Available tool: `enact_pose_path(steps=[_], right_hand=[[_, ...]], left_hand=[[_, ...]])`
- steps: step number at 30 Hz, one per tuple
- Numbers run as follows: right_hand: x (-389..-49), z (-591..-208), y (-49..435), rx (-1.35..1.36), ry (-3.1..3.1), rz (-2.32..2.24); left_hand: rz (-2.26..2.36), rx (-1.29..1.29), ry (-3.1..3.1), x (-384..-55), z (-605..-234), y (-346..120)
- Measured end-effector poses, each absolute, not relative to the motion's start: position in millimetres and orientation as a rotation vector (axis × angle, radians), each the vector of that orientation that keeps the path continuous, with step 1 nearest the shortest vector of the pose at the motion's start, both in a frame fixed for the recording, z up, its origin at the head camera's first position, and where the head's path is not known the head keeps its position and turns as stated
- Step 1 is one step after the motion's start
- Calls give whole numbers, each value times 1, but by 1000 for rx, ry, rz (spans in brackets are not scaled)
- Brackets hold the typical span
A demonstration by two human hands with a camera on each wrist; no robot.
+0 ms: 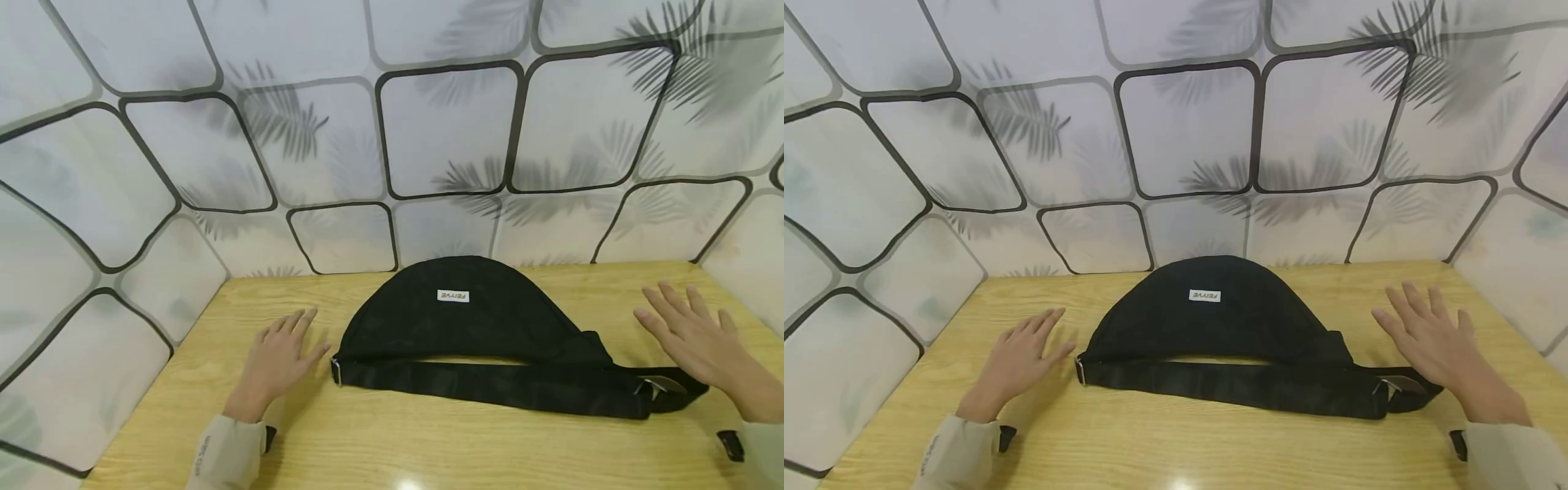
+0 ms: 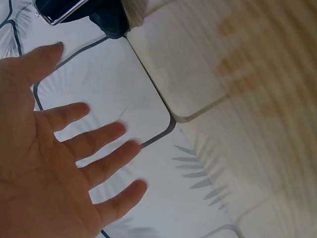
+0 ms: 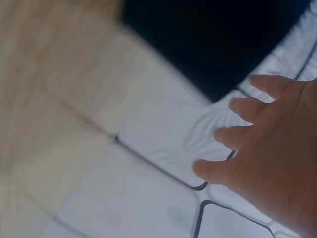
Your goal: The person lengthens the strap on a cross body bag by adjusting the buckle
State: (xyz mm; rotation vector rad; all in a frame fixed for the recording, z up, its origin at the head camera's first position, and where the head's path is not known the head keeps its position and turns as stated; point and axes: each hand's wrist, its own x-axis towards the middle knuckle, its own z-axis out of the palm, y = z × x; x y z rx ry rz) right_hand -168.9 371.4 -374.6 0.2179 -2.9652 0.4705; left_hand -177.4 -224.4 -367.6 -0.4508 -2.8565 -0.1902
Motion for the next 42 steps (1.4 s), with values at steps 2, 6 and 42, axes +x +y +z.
enact_pose_path(steps=[2,6,42], right_hand=[[-169,-368,363,286,-2937,557],[-170,-347,346,391,-2889,693],[-200,-330,215,814,-2900,1852]], left_hand=[[-279,-466,-2903,-176,-365,-224],[-627,-480,-2967,-178,-361,-223],[-1478,-500,-3015,-179,-348,-234]])
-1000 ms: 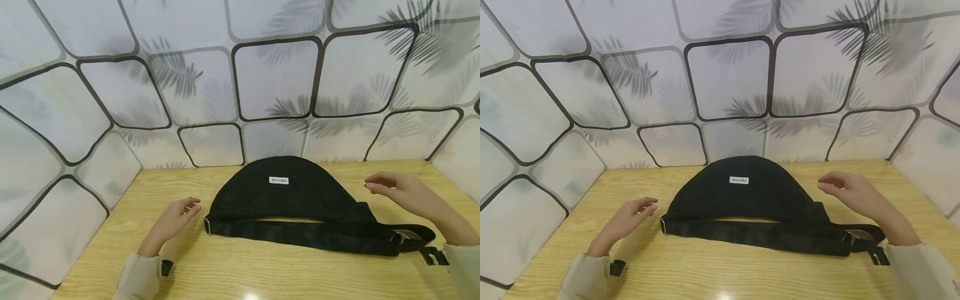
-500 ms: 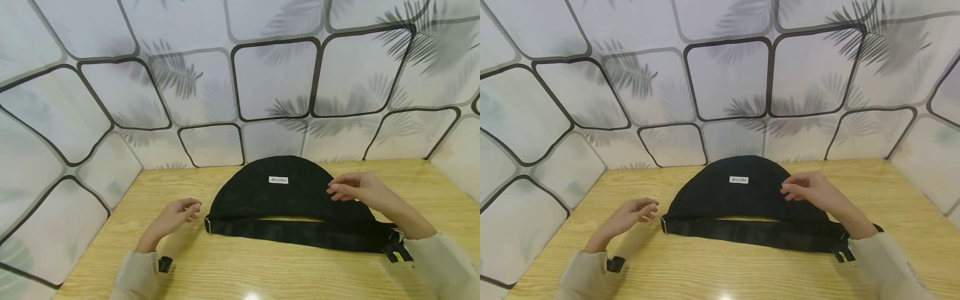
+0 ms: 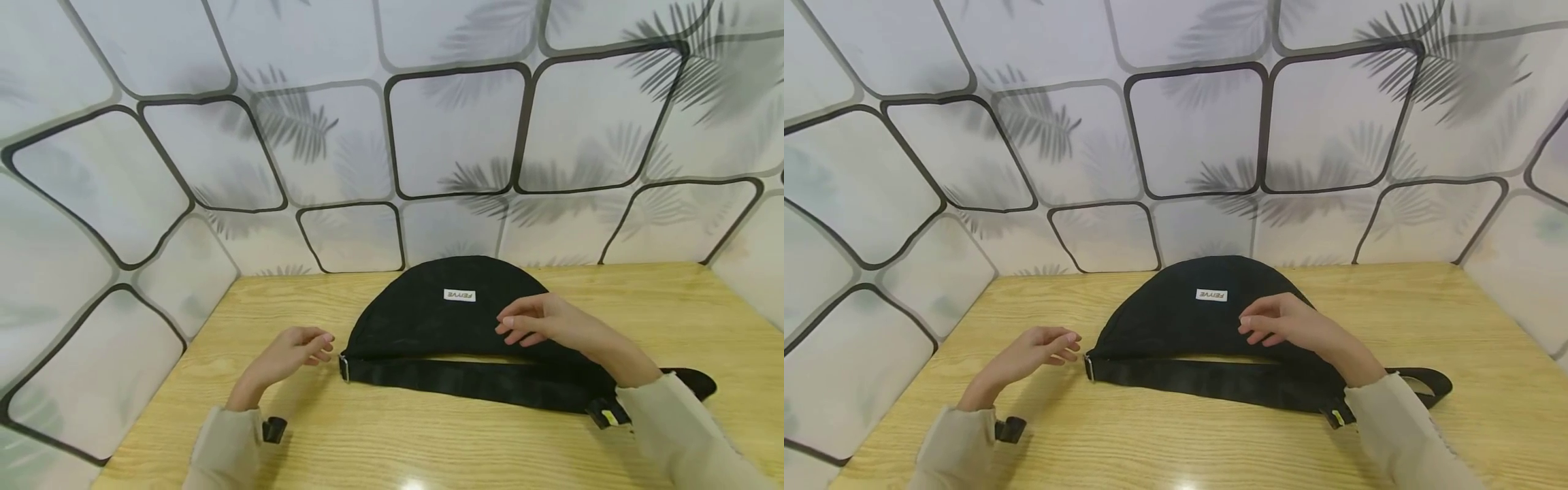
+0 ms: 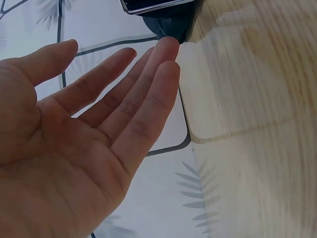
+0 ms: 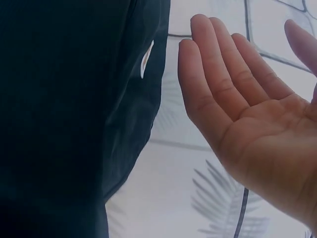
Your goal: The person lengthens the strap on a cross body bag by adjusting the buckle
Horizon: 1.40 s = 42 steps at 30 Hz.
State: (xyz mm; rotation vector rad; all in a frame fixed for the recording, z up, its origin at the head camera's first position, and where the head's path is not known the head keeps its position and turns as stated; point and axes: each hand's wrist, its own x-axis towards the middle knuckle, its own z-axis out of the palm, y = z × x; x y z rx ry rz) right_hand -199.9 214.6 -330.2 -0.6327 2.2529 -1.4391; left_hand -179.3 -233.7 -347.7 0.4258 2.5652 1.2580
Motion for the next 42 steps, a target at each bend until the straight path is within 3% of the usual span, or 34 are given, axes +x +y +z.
enact_pose_path(steps=[42], right_hand=[[-206,-351,133,-695,2052,-1418]], left_hand=[[1357,482,2295,-179,-358,-236]])
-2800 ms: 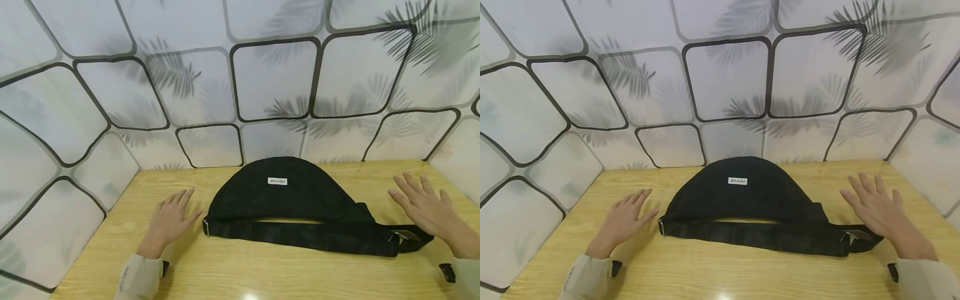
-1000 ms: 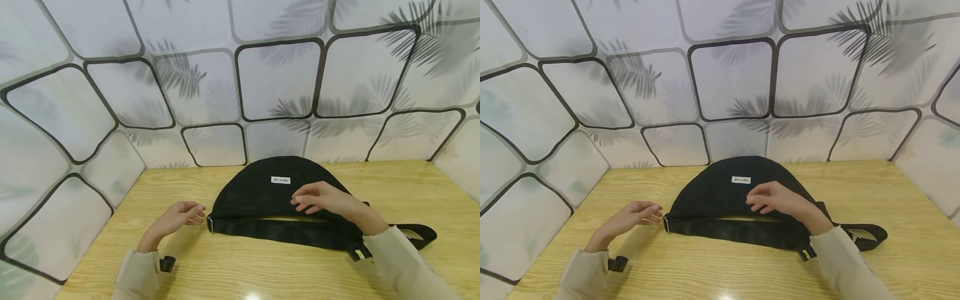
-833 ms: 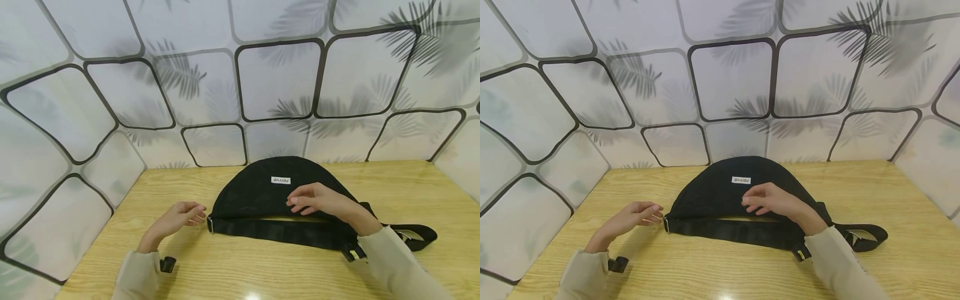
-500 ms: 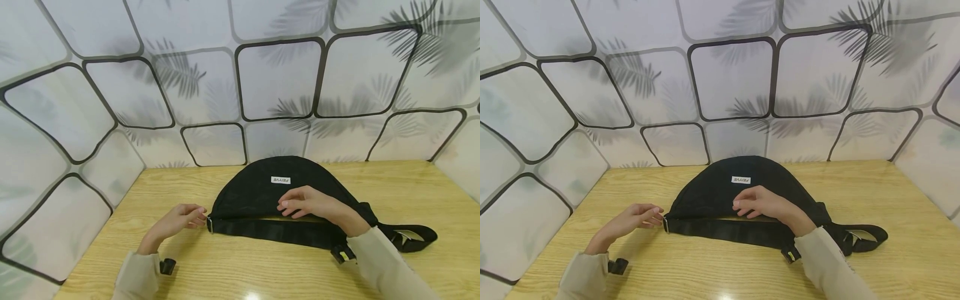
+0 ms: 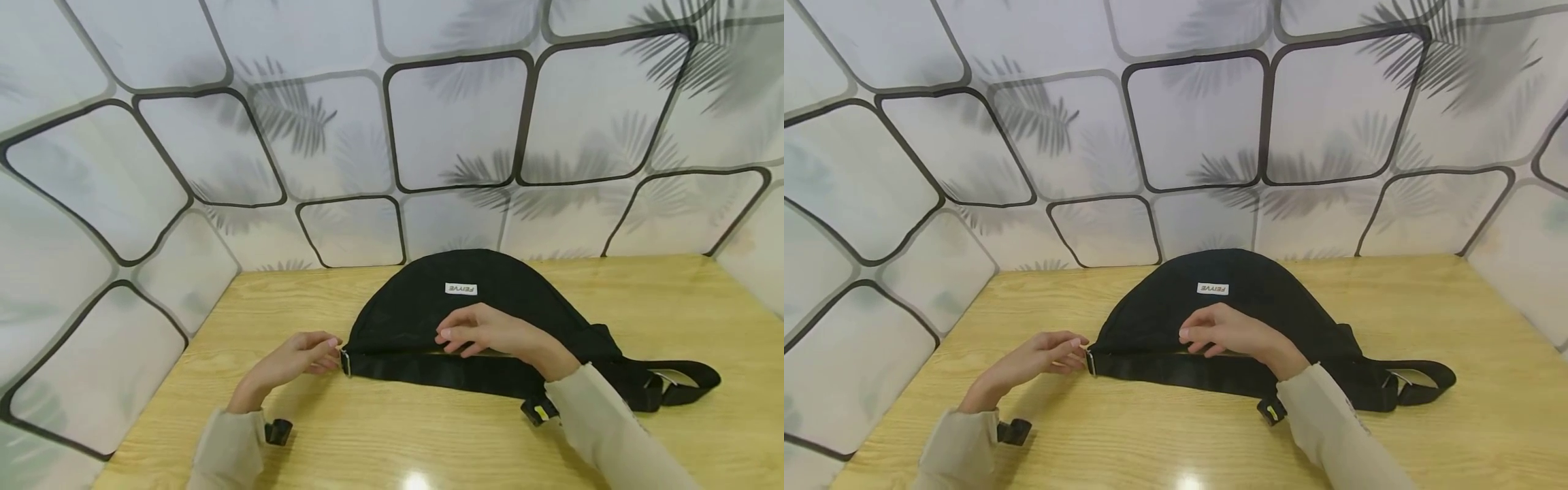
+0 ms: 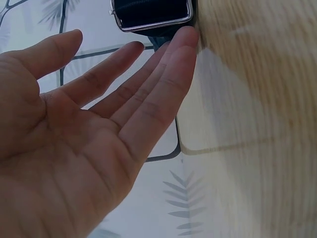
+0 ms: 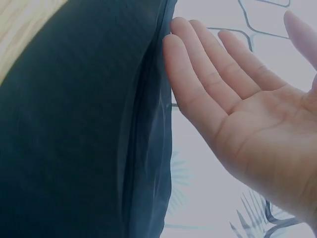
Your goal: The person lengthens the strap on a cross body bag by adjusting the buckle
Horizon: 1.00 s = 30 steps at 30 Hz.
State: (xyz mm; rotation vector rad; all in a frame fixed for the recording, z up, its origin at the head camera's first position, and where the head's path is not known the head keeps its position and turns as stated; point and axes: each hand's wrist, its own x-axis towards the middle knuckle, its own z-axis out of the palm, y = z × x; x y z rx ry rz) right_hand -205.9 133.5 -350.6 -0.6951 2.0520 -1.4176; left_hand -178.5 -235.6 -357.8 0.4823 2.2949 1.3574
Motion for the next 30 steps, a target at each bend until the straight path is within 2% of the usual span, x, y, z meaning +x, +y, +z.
enact_pose_path(steps=[20,30], right_hand=[[-208,-356,109,-686,2040,-1421],[-208,-358,99,-669,1980,-1454]], left_hand=[[1352,443,2269,-178,-359,-232],[1273,530,2339,-180,-363,-227]])
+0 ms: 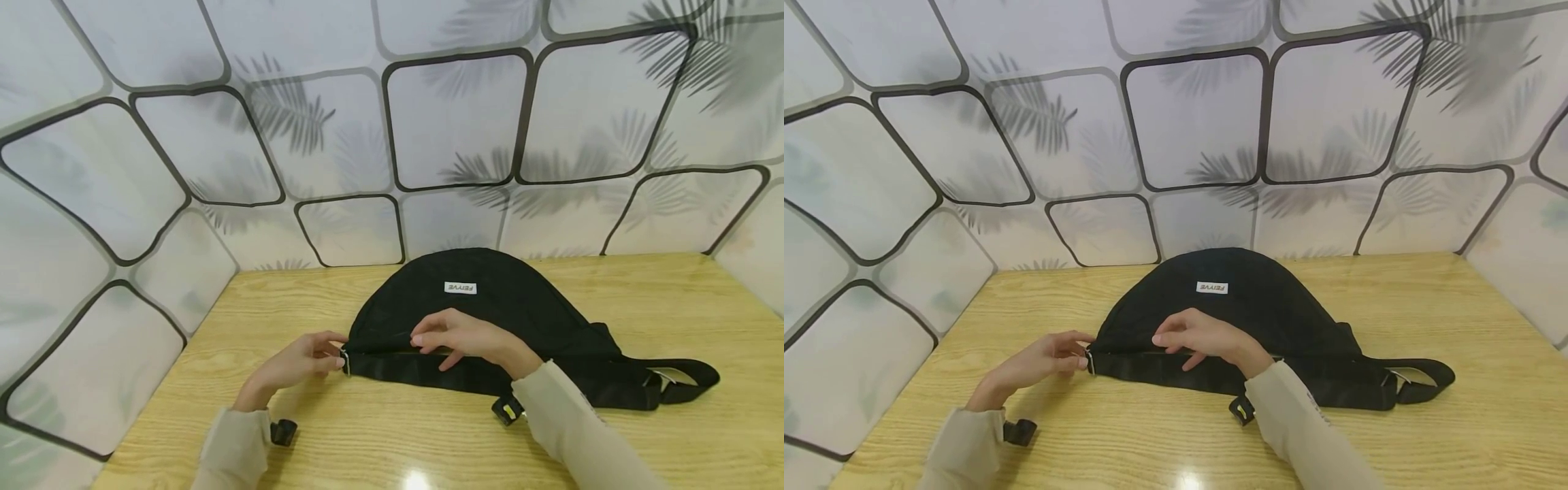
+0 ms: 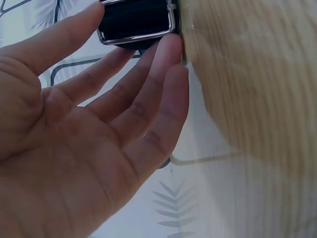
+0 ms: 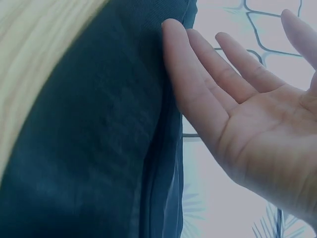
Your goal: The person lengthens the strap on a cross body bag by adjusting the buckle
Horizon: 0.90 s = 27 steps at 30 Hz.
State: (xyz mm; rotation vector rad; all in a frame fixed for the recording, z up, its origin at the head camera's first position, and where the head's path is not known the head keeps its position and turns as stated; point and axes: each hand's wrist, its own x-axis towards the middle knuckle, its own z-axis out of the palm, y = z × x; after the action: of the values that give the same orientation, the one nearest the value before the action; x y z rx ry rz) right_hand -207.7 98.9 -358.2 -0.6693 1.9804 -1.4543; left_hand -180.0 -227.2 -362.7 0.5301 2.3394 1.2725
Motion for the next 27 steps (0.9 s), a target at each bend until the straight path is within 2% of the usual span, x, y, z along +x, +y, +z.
enact_pose_path(steps=[7,19,27], right_hand=[[-209,-359,89,-636,1985,-1474],[-211,-365,69,-654,2022,-1455],[-209,-365,62,-685,2056,-1422]], left_hand=[[1255,565,2384,-183,-365,-221],[1382,468,2394,-184,-366,-212],[1439,644,2432,-183,-367,-214]])
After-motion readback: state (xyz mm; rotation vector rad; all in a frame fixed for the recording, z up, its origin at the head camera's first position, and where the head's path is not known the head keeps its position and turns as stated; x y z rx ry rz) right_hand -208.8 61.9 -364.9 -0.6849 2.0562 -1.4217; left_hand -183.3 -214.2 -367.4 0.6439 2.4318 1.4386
